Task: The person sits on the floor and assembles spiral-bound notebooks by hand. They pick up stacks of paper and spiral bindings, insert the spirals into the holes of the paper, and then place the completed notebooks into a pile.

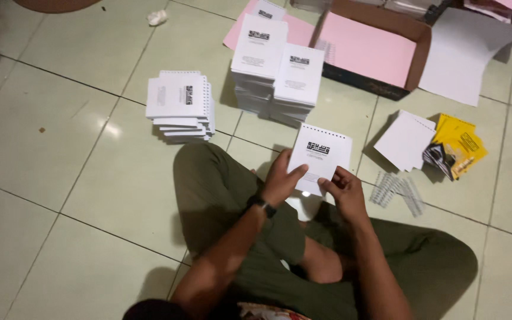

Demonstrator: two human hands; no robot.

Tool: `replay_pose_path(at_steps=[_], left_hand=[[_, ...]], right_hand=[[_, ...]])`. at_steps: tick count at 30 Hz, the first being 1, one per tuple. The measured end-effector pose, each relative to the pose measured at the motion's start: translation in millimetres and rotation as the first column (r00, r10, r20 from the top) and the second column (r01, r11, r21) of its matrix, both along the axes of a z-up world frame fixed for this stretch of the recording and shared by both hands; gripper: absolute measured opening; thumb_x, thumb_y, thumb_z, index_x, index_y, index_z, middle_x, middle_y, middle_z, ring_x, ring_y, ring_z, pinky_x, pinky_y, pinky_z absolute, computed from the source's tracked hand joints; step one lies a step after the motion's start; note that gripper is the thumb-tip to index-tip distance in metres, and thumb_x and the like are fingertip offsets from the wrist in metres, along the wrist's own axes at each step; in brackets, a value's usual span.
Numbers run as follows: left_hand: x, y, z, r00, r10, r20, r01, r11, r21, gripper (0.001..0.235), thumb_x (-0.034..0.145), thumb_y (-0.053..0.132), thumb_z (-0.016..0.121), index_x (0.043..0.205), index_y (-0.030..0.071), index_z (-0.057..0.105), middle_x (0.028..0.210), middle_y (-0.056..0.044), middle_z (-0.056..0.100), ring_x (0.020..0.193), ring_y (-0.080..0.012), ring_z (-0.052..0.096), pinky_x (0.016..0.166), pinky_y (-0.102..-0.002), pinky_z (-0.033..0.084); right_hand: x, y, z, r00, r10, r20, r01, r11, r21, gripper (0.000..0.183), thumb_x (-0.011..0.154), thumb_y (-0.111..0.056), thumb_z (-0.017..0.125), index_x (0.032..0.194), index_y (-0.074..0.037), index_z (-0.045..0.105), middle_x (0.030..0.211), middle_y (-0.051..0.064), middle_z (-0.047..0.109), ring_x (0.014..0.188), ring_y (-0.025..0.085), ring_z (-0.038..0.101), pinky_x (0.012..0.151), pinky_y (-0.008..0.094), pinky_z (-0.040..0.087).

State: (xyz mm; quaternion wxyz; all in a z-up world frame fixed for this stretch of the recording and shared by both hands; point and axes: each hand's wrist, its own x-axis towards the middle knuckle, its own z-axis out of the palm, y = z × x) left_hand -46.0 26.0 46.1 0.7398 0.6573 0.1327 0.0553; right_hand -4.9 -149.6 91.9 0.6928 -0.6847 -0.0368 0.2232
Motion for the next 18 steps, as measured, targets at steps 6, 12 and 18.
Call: replay_pose_path(at_steps=[6,12,18], left_hand=[[-31.8,75.0,49.5,0.981,0.193,-0.008,-0.191,0.975,0.110,0.034,0.094,0.018,0.073,0.120,0.001,0.059,0.101,-0.013,0.065,0.099,-0.0236,0.059,0.092,-0.042,0.048],[-41.8,195.8,106.1,0.986,0.164,0.004,-0.162,0.965,0.206,0.044,0.087,0.009,0.079,0.126,-0.001,0.063,0.109,-0.013,0.071,0.104,-0.0205,0.064,0.096,-0.038,0.053],[-35.5,262.8,120.8,0.957,0.258,-0.131,-0.256,0.966,0.026,0.039,0.087,0.006,0.079,0.124,0.001,0.066,0.100,-0.008,0.075,0.088,-0.0156,0.074,0.083,-0.031,0.061]], right_hand=[[-1.2,81.5,27.9,0.989,0.139,0.052,-0.144,0.984,0.106,0.030,0.085,-0.001,0.078,0.114,0.003,0.070,0.081,0.011,0.069,0.071,0.020,0.063,0.068,0.035,0.057],[1.5,176.1,87.8,0.981,0.189,0.055,-0.196,0.939,0.284,0.041,0.083,0.000,0.079,0.119,0.006,0.060,0.089,0.010,0.063,0.081,0.021,0.066,0.076,0.036,0.060],[59.8,262.2,61.0,0.967,0.201,0.154,-0.230,0.951,0.206,0.045,0.087,0.002,0.074,0.127,0.013,0.059,0.082,0.011,0.063,0.070,0.020,0.069,0.067,0.035,0.064]])
